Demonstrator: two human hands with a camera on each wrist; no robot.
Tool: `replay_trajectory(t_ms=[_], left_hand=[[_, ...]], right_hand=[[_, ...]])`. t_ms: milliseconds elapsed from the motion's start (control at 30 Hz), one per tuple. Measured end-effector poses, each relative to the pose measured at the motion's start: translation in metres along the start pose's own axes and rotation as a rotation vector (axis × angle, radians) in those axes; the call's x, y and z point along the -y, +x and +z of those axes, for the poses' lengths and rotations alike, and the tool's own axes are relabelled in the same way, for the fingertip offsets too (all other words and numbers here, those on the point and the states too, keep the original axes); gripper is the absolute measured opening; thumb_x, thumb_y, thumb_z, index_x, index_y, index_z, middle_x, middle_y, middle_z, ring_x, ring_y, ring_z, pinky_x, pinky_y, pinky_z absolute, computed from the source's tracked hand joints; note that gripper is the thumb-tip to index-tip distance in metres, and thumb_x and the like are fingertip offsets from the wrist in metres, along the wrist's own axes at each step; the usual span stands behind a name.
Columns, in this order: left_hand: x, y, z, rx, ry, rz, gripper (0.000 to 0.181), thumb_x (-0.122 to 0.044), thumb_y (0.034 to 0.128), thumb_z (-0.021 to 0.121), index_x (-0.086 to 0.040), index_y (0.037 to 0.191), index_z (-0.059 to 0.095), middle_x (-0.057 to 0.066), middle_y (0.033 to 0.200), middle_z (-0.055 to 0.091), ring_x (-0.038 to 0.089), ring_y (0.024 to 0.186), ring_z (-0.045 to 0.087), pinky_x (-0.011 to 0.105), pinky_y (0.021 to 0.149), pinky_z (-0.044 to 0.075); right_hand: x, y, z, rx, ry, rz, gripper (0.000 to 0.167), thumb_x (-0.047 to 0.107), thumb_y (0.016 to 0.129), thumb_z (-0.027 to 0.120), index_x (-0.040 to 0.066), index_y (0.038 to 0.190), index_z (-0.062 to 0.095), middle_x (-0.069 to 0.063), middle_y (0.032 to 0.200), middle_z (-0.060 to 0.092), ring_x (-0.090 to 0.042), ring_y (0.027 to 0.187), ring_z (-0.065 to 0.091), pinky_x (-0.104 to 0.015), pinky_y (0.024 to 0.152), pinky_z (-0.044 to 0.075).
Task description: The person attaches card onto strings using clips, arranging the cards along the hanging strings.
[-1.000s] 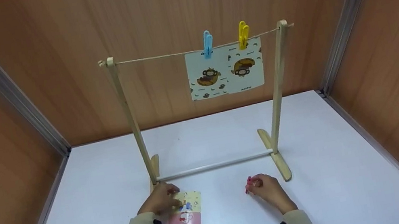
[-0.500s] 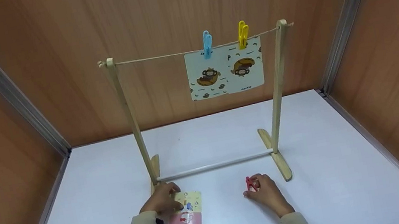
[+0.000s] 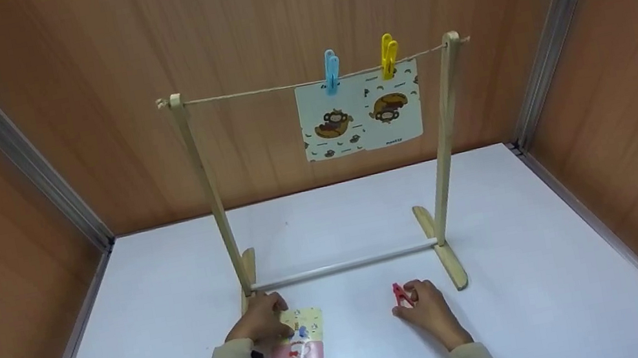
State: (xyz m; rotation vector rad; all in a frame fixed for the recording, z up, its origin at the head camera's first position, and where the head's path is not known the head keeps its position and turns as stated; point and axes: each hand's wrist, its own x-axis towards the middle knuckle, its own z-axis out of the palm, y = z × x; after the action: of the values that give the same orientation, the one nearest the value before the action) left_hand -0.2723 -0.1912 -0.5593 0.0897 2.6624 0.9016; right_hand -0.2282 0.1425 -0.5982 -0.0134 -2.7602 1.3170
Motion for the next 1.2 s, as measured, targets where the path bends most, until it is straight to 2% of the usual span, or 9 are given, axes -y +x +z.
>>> replay_trajectory(t_ms=[267,467,600,700,867,1067,1200], left_hand=[[-0.0017,-0.0039,-0.0006,0.005,0.009,0.054,0.041,-0.009,0.0671,0.085,-0.009,0.099,0.059,0.007,0.101,0.050,0.024,0.091,0.050,0.043,0.080,0.047],[0.0006,-0.0025,0.0014,0.015,0.019,0.096,0.039,-0.010,0.0684,0.084,-0.007,0.095,0.056,0.007,0.094,0.055,0.022,0.082,0.052,0.036,0.070,0.046],[0.0024,-0.0020,0.0028,0.021,-0.002,0.096,0.037,-0.010,0.0689,0.084,-0.006,0.094,0.057,0.006,0.090,0.058,0.021,0.079,0.054,0.036,0.069,0.047],[0.0019,-0.0027,0.0029,0.011,-0.030,0.084,0.035,-0.008,0.0693,0.083,-0.006,0.094,0.059,0.006,0.091,0.060,0.021,0.081,0.055,0.039,0.073,0.048],[0.0020,-0.0046,0.0042,-0.003,-0.094,0.072,0.031,-0.006,0.0713,0.081,-0.005,0.096,0.062,0.007,0.093,0.062,0.021,0.085,0.057,0.041,0.077,0.049],[0.0026,-0.0055,0.0066,0.019,-0.175,0.087,0.027,-0.007,0.0752,0.078,-0.005,0.097,0.063,0.006,0.092,0.062,0.020,0.085,0.055,0.038,0.078,0.047],[0.0030,-0.0056,0.0090,0.015,-0.209,0.058,0.027,-0.010,0.0772,0.077,-0.007,0.099,0.062,0.005,0.095,0.062,0.021,0.088,0.056,0.041,0.082,0.047]], right_hand=[[0.0006,-0.0025,-0.0007,-0.020,-0.022,-0.047,0.030,0.009,0.076,0.076,-0.003,0.101,0.063,-0.009,0.085,0.053,-0.015,0.073,0.046,-0.030,0.068,0.042],[-0.0015,-0.0023,0.0001,-0.048,-0.034,-0.068,0.029,0.006,0.075,0.077,-0.003,0.099,0.064,-0.011,0.088,0.052,-0.016,0.076,0.050,-0.029,0.070,0.045],[-0.0017,-0.0019,0.0004,-0.047,-0.027,-0.046,0.030,0.005,0.075,0.077,-0.004,0.100,0.063,-0.013,0.092,0.052,-0.018,0.079,0.053,-0.030,0.071,0.047],[-0.0017,-0.0016,0.0002,-0.046,-0.030,-0.040,0.028,0.004,0.075,0.076,-0.004,0.099,0.063,-0.014,0.093,0.052,-0.019,0.080,0.055,-0.031,0.072,0.048],[-0.0030,-0.0011,0.0001,-0.057,-0.047,-0.046,0.023,0.002,0.076,0.074,-0.004,0.096,0.064,-0.013,0.090,0.052,-0.018,0.077,0.052,-0.029,0.069,0.047],[-0.0031,-0.0019,-0.0012,-0.068,-0.045,-0.041,0.021,0.001,0.078,0.072,-0.003,0.097,0.065,-0.011,0.089,0.053,-0.016,0.073,0.050,-0.025,0.065,0.044],[-0.0026,-0.0025,-0.0007,-0.080,-0.030,-0.040,0.023,0.003,0.078,0.072,-0.002,0.099,0.066,-0.011,0.088,0.054,-0.015,0.072,0.049,-0.024,0.063,0.043]])
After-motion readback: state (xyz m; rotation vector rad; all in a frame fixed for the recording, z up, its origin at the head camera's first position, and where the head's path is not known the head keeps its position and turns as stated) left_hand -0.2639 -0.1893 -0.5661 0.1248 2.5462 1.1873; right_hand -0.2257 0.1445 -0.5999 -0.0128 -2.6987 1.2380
